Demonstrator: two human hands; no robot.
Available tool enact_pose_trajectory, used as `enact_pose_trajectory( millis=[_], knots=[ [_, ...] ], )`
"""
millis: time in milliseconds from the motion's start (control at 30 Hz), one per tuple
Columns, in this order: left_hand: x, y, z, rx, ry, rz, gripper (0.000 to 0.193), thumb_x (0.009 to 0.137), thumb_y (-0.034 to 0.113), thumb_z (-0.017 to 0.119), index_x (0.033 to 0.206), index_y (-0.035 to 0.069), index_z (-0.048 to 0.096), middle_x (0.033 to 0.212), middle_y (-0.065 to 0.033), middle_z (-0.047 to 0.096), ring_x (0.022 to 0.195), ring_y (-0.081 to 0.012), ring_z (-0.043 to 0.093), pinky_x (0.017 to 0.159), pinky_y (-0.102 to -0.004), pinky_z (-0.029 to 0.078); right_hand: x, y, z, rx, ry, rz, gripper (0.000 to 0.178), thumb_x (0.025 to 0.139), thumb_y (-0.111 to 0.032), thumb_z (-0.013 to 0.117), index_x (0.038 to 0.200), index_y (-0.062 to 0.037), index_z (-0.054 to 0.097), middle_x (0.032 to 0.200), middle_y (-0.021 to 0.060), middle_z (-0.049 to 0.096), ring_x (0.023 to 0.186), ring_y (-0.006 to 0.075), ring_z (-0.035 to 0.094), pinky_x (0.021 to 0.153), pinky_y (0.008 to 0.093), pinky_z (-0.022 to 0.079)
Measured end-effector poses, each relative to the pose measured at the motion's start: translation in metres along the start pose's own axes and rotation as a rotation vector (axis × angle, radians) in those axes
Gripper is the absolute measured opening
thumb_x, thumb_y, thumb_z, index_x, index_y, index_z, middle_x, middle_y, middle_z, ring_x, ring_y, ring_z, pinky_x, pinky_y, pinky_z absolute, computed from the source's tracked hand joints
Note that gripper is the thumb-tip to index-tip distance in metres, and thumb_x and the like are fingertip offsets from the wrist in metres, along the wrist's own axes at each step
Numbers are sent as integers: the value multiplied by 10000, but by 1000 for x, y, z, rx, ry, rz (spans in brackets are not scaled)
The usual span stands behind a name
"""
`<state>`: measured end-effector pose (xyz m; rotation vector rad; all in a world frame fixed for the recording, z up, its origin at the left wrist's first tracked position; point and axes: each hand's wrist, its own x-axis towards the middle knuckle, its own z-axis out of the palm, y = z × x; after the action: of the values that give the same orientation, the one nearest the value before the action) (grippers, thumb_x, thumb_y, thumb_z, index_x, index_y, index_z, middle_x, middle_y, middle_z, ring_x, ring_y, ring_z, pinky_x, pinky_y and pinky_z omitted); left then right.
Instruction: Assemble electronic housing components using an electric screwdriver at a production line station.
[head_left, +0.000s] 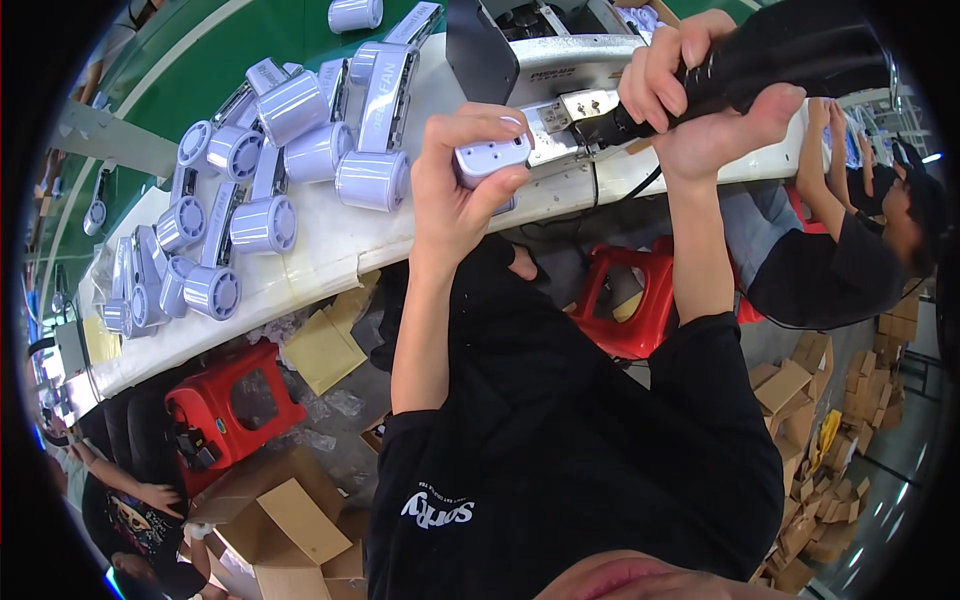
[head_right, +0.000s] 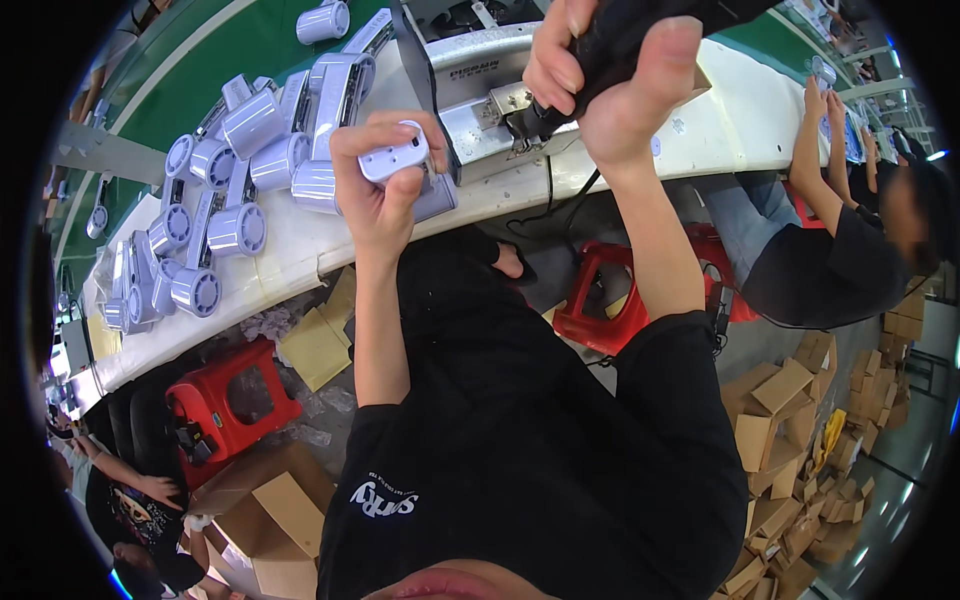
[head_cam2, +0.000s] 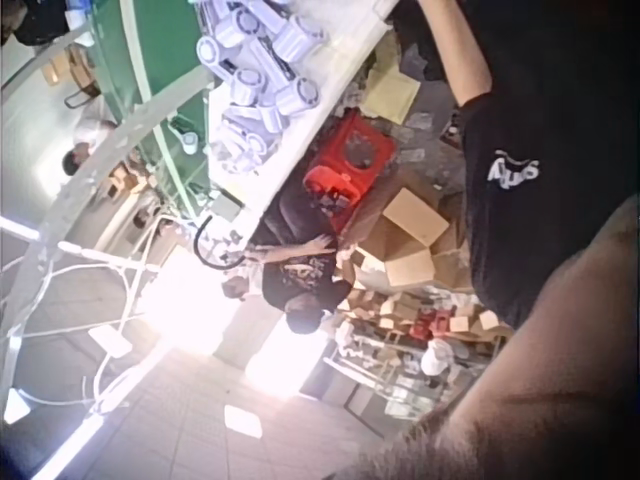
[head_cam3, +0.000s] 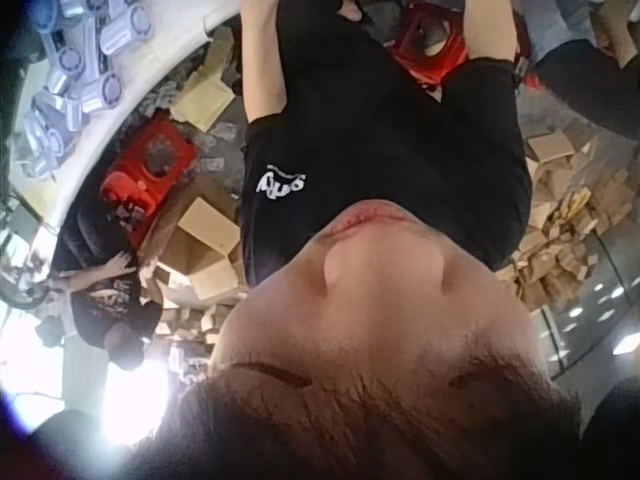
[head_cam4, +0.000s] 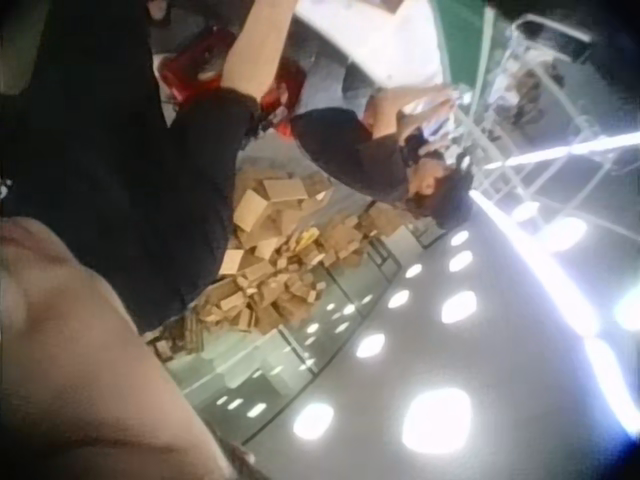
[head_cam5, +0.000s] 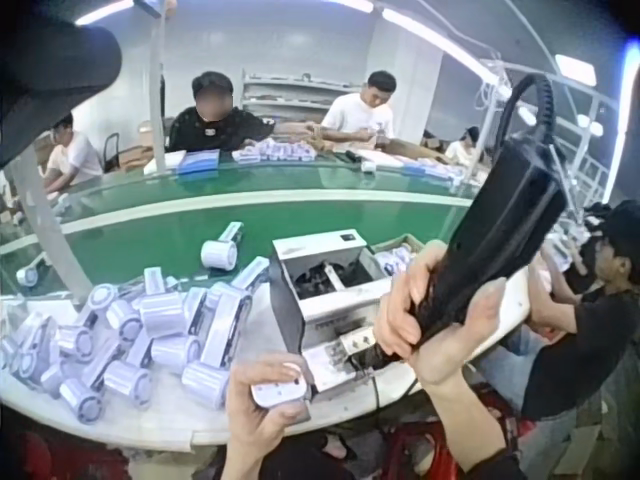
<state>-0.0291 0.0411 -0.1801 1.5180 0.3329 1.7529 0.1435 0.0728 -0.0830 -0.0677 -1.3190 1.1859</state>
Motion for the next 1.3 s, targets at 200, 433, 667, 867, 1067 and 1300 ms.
enact_pose_trajectory(
  millis=[200, 433, 667, 867, 1067, 1300],
  knots=[
    [2, 0, 3, -18, -7, -1, 338, 799, 148, 711, 1008, 30, 473, 955, -151, 610, 848, -186, 593, 725, -267, 472, -7, -21, 11, -249, 50, 126, 759, 711, -844, 365, 871, -103, 413, 539, -40, 358, 393, 73, 348, 394, 215, 305],
    [1, -1, 4, -17, -1, -22, 332, 794, 130, 714, 1008, 30, 480, 969, -147, 612, 849, -186, 594, 732, -267, 472, 33, -33, 69, 160, 164, -31, 701, 763, -794, 380, 788, -94, 369, 472, 8, 343, 320, 103, 291, 310, 241, 269],
    [-4, 1, 0, -14, 20, -34, 332, 790, 117, 715, 1009, 28, 483, 979, -143, 615, 839, -183, 595, 724, -263, 475, 23, -13, 34, -574, 98, 121, 682, 780, -780, 368, 789, -98, 371, 478, 11, 354, 321, 103, 306, 319, 234, 290],
    [1, 1, 2, 89, -55, 30, 339, 881, 266, 623, 1043, 49, 420, 924, -177, 567, 691, -163, 557, 625, -256, 453, 27, 31, 0, 689, -278, -218, 681, 787, -769, 373, 796, -88, 378, 475, 12, 353, 317, 107, 305, 330, 232, 303],
    [-1, -1, 1, -2, 4, -1, 326, 796, 127, 711, 1007, 26, 484, 963, -147, 619, 822, -181, 600, 711, -255, 480, 23, 26, 2, 683, -390, -272, 672, 798, -765, 350, 800, -94, 378, 466, 7, 337, 314, 110, 289, 328, 233, 294],
    [3, 2, 3, 82, -42, 0, 330, 885, 263, 617, 1042, 51, 418, 924, -177, 566, 695, -163, 555, 635, -254, 450, 21, -44, 47, 30, 29, 80, 741, 727, -828, 368, 821, -93, 400, 524, -9, 385, 358, 91, 338, 348, 218, 298]
  ],
)
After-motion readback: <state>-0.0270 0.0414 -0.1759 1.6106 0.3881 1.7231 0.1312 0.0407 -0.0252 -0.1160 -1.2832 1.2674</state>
